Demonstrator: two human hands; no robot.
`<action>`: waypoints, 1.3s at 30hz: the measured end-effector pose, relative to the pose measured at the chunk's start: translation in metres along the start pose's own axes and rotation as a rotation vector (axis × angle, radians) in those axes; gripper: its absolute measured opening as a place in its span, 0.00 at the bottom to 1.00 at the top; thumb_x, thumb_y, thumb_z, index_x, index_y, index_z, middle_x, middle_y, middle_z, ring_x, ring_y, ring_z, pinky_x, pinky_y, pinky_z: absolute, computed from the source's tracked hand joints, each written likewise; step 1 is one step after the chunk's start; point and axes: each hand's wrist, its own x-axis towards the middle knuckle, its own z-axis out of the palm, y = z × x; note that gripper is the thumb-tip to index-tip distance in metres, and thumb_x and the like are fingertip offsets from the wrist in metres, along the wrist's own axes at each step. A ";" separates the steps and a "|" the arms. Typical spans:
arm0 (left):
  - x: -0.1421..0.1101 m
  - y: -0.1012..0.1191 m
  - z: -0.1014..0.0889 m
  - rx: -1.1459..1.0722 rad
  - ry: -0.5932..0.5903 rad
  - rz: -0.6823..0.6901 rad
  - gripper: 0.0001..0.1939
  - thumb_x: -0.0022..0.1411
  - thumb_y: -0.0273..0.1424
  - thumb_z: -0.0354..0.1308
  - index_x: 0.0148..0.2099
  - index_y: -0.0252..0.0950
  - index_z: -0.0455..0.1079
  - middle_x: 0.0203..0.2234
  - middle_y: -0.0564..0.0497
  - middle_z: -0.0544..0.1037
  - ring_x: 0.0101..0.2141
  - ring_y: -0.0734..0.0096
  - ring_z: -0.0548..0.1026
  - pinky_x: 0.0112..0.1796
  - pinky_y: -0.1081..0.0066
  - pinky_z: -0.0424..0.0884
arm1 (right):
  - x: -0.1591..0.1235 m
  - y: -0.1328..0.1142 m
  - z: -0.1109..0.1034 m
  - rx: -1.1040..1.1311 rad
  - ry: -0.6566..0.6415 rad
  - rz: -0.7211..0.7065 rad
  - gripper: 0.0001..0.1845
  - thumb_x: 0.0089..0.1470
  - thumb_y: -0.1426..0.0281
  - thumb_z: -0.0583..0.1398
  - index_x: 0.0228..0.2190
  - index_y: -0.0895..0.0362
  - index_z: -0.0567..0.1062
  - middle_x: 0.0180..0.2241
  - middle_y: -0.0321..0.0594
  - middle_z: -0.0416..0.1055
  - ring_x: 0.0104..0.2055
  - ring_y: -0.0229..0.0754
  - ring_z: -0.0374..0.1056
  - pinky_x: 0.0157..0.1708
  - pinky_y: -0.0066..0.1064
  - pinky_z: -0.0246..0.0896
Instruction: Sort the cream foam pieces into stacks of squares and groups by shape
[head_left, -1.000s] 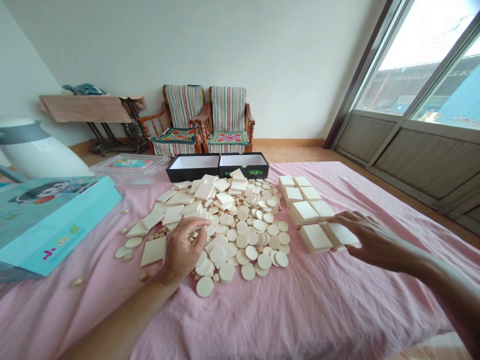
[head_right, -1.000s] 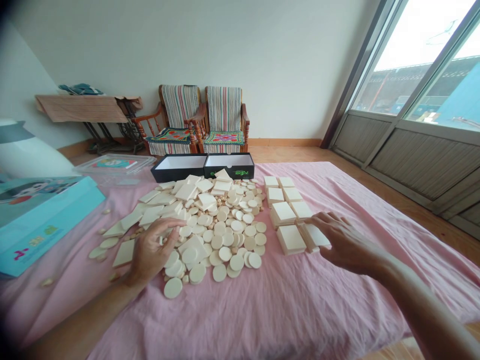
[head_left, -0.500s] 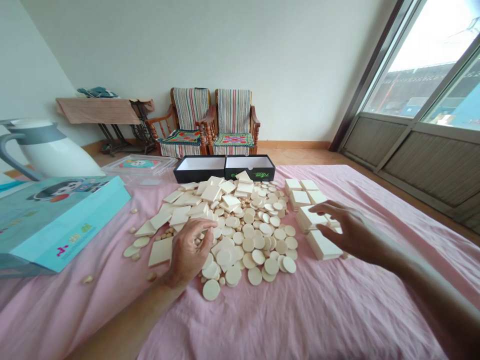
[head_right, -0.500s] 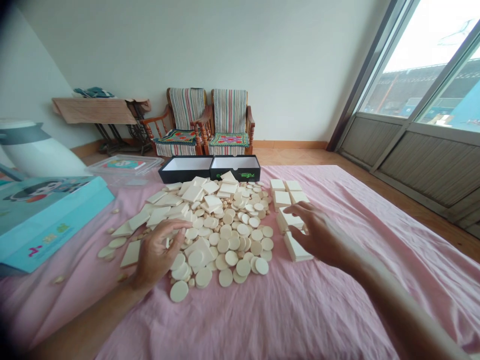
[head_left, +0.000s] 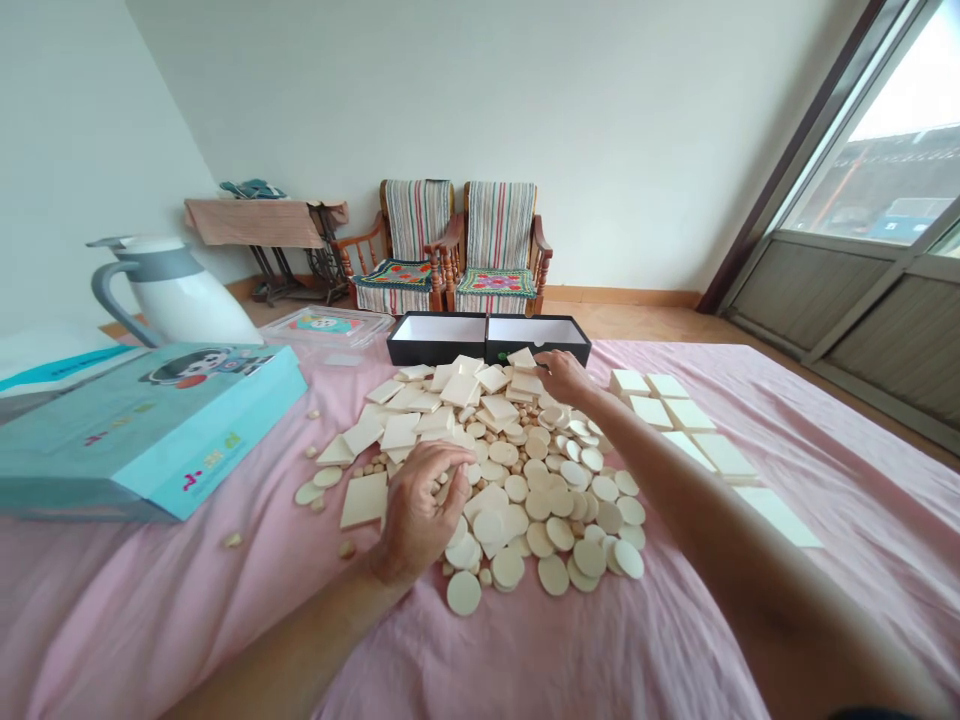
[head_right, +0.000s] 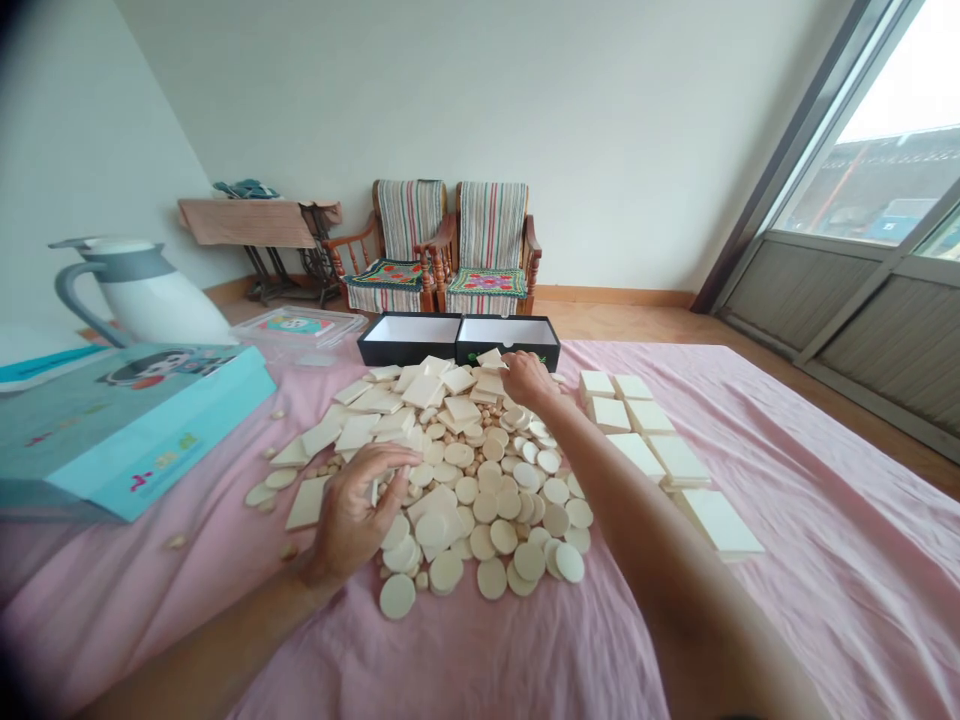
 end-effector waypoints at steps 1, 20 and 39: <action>0.000 0.000 0.000 -0.006 0.002 -0.002 0.09 0.59 0.21 0.53 0.38 0.36 0.72 0.34 0.49 0.78 0.40 0.67 0.74 0.44 0.67 0.70 | 0.006 0.000 0.002 0.006 -0.018 0.019 0.17 0.60 0.70 0.50 0.39 0.60 0.77 0.40 0.51 0.75 0.43 0.48 0.69 0.39 0.32 0.58; 0.001 -0.002 0.000 0.020 -0.007 -0.037 0.08 0.60 0.22 0.53 0.38 0.36 0.73 0.34 0.48 0.78 0.39 0.66 0.75 0.42 0.66 0.71 | -0.022 0.011 -0.002 0.158 -0.128 -0.091 0.09 0.45 0.66 0.65 0.31 0.55 0.77 0.32 0.38 0.77 0.34 0.40 0.71 0.32 0.26 0.62; 0.002 -0.002 -0.001 0.047 0.001 -0.038 0.09 0.60 0.23 0.53 0.37 0.36 0.73 0.34 0.49 0.79 0.39 0.66 0.75 0.42 0.67 0.71 | -0.060 -0.012 -0.010 0.008 -0.097 -0.533 0.34 0.43 0.79 0.62 0.54 0.56 0.66 0.53 0.49 0.64 0.54 0.49 0.60 0.52 0.42 0.58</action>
